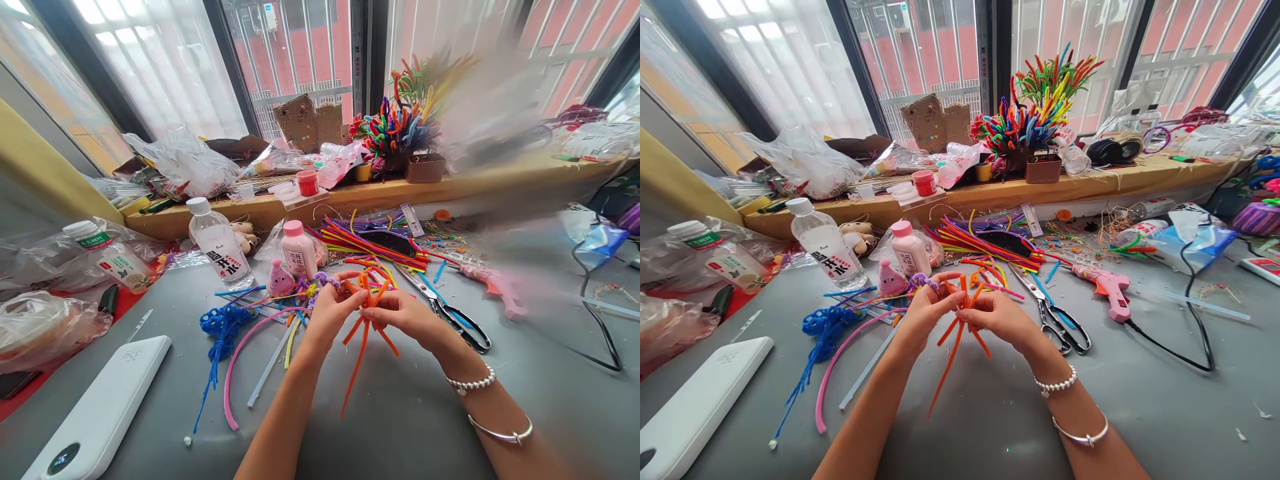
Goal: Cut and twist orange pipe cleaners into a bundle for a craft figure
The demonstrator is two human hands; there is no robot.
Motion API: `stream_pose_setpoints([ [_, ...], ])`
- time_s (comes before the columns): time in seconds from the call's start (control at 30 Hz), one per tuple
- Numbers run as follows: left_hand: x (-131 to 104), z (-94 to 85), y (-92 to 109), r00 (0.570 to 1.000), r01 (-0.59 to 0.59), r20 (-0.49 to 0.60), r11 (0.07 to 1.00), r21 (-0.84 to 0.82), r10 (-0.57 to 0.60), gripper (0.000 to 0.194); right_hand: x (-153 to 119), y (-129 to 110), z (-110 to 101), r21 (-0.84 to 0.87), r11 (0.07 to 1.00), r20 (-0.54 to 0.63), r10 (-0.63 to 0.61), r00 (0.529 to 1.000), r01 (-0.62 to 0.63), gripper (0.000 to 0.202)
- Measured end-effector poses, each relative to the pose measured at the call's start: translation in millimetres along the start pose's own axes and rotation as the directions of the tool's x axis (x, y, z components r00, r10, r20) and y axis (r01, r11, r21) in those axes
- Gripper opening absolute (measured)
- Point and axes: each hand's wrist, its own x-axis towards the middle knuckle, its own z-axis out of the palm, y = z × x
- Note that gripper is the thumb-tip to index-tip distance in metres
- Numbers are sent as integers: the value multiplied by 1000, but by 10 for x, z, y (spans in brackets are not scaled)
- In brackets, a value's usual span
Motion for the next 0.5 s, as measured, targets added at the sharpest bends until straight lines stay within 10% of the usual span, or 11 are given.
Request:
stream_pose_setpoints([
  [0.5, 0, 27, 11, 1000, -17, -17, 999, 37, 17, 18, 27, 56, 13, -1, 1000, -1, 26, 1000, -26, 27],
])
